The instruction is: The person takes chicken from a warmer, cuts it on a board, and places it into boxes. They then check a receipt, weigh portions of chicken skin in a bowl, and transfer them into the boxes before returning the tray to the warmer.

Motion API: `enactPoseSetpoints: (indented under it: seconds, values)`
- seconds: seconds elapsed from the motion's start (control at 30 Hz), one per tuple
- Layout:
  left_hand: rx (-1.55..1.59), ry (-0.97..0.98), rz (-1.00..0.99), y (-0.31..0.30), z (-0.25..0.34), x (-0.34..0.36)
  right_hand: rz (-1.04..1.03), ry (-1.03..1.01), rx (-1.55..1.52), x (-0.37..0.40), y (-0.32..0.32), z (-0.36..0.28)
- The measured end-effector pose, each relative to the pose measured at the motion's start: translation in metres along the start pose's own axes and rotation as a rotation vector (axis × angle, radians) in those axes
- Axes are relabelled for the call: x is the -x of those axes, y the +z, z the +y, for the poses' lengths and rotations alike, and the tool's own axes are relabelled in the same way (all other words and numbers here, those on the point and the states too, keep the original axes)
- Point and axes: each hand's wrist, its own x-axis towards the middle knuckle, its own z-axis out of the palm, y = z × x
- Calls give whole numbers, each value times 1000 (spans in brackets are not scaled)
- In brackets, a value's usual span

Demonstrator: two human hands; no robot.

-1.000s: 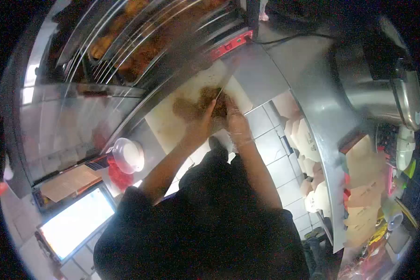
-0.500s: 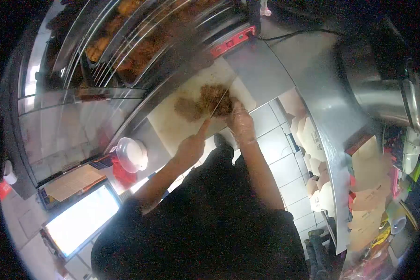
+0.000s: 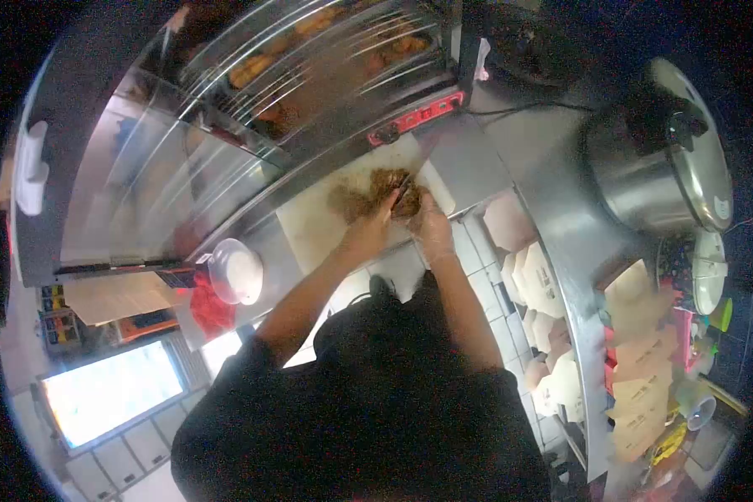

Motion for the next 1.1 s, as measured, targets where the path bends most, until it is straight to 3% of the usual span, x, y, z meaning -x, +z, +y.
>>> enactPoseSetpoints:
  seconds: [0.03, 0.07, 0.1, 0.13, 0.17, 0.27, 0.33, 0.37, 0.47, 0.5, 0.67, 0.77, 0.83, 0.87, 0.93, 1.03, 1.1]
  values:
    - [14, 81, 57, -9, 0, 1, 43, 4, 370, 3, -10, -39]
    - [11, 128, 84, -20, 5, 6, 60, -17, 369, 2, -11, -36]
    - [7, 175, 111, -33, 13, 10, 83, -133, 94, 5, -8, -25]
    - [-2, 65, 6, -40, 23, 23, 98, -237, -183, 6, -6, -10]
    - [-10, -52, -106, -44, 29, 32, 105, -229, -194, 3, -5, 1]
    - [-25, -72, -148, -32, 26, 43, 74, -50, -486, 2, -7, 14]
    - [-37, -100, -199, -51, 37, 50, 85, -111, -137, 8, -13, -5]
    - [-36, -131, -243, -57, 40, 56, 87, -98, -144, 8, -13, 0]
    - [-143, -193, -353, -61, 25, 83, 44, 247, -610, -11, -8, 21]
    - [-147, -191, -369, -56, 20, 75, 79, 184, -673, -15, -3, 27]
    - [-98, -133, -194, -5, 8, 15, 55, 114, -680, -10, -5, 15]
    - [-125, 17, -76, 26, -27, 38, 13, 330, -918, -11, -18, -1]
    - [-175, 93, -42, 27, -26, 35, 86, 105, 266, -5, -13, -11]
    - [-148, 33, -68, 18, -13, 32, 76, 104, 268, -7, -12, -10]
    - [-103, -69, -96, 22, -2, 32, -4, 89, -69, -4, -17, -2]
    - [-148, -22, 0, 10, 6, 6, -118, 16, -156, 4, -31, -20]
    - [-79, -169, -160, -19, 20, 49, -91, 115, -447, -3, -33, -20]
